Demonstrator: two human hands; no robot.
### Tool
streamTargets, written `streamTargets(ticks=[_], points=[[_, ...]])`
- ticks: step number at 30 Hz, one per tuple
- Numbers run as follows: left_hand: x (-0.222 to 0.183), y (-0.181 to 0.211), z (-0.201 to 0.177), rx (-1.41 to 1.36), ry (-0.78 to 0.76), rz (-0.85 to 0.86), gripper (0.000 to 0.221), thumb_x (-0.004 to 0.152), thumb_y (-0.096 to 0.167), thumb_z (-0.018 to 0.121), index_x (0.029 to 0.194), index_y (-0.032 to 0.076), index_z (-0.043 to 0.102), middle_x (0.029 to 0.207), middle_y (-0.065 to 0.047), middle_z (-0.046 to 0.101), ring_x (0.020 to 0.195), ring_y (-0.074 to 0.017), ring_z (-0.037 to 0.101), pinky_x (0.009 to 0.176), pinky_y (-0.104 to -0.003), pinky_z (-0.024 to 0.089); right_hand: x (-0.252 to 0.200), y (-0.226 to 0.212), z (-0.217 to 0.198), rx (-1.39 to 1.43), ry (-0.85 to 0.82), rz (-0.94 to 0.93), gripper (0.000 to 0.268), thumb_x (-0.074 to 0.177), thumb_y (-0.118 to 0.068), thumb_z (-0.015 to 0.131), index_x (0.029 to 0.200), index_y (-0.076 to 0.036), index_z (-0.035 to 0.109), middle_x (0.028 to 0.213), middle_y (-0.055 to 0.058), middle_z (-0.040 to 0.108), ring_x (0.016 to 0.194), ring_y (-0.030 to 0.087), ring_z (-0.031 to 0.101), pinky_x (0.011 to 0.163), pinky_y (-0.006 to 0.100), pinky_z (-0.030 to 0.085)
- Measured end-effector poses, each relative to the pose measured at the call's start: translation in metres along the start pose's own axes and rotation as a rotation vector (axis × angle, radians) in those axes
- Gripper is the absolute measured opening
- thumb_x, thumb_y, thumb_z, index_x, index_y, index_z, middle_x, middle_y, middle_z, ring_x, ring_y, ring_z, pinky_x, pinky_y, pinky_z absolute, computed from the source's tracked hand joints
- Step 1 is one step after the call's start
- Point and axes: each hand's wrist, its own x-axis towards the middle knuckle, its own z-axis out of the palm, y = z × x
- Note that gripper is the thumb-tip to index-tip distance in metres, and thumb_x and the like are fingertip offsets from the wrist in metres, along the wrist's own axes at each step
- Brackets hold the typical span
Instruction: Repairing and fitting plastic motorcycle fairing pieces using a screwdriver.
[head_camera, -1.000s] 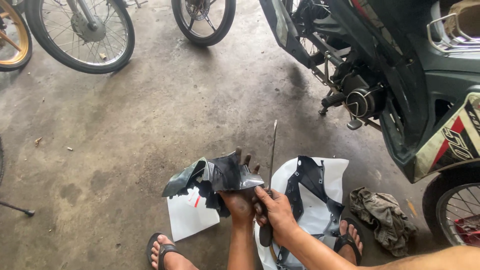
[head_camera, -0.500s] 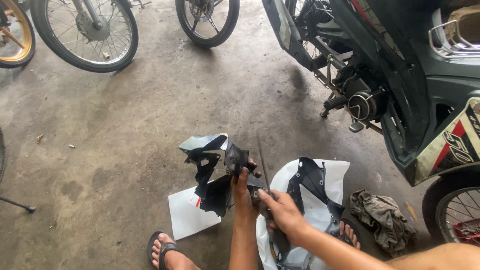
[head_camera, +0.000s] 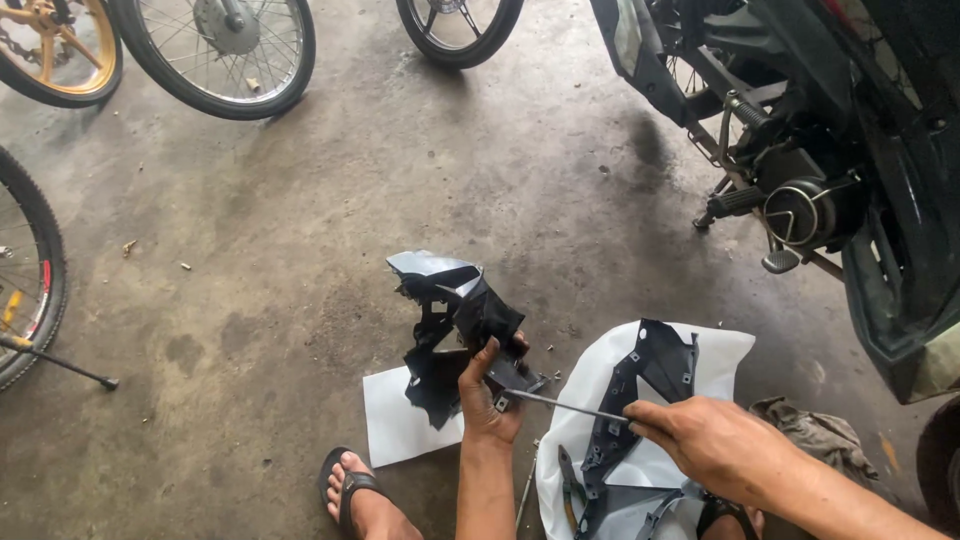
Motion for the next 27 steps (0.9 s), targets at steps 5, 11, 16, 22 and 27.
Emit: streamTargets(ticks=[5, 11, 16, 22, 27], points=[[0.007, -0.011, -0.005, 0.005, 0.097, -0.116, 0.035, 0.082, 0.024, 0.08, 0.108, 0.005, 0.068, 0.097, -0.009, 0.076, 0.088, -0.0197, 0.072, 0.068, -0.029, 0.052, 0.003, -0.008, -0.015, -0.087, -0.13, 0.109, 0.03, 0.097, -0.044, 0.053, 0.117, -0.025, 0.065, 0.073, 0.017, 0.069, 0.079, 0.039, 0.069, 0.07, 0.05, 0.054], [0.002, -0.019, 0.004, 0.074, 0.092, -0.165, 0.039, 0.079, 0.025, 0.081, 0.111, 0.007, 0.068, 0.097, -0.008, 0.076, 0.088, -0.0186, 0.072, 0.067, -0.027, 0.051, 0.004, -0.002, -0.024, -0.064, -0.22, 0.12, 0.031, 0.098, -0.044, 0.051, 0.116, -0.023, 0.066, 0.073, 0.015, 0.07, 0.078, 0.037, 0.071, 0.073, 0.047, 0.056], [-0.009, -0.015, 0.02, 0.111, 0.049, -0.168, 0.042, 0.079, 0.023, 0.082, 0.114, 0.005, 0.068, 0.096, -0.01, 0.074, 0.087, -0.0182, 0.071, 0.068, -0.026, 0.052, 0.0, -0.018, -0.045, -0.019, -0.331, 0.198, 0.039, 0.099, -0.047, 0.052, 0.126, -0.026, 0.071, 0.079, 0.012, 0.075, 0.079, 0.031, 0.076, 0.078, 0.042, 0.059], [-0.014, -0.016, 0.021, 0.176, 0.04, -0.224, 0.041, 0.078, 0.017, 0.08, 0.115, 0.004, 0.068, 0.095, -0.007, 0.073, 0.086, -0.0153, 0.071, 0.069, -0.025, 0.053, -0.001, 0.0, -0.037, -0.005, -0.351, 0.187, 0.047, 0.097, -0.048, 0.05, 0.127, -0.018, 0.072, 0.086, 0.012, 0.078, 0.085, 0.029, 0.076, 0.082, 0.041, 0.059], [-0.015, -0.022, 0.01, 0.227, -0.116, -0.279, 0.033, 0.086, 0.017, 0.078, 0.113, 0.002, 0.068, 0.094, -0.007, 0.071, 0.082, -0.013, 0.065, 0.07, -0.024, 0.05, -0.007, -0.002, -0.038, 0.029, -0.366, 0.157, 0.049, 0.097, -0.048, 0.05, 0.127, -0.016, 0.072, 0.091, 0.012, 0.078, 0.089, 0.03, 0.076, 0.083, 0.04, 0.059]])
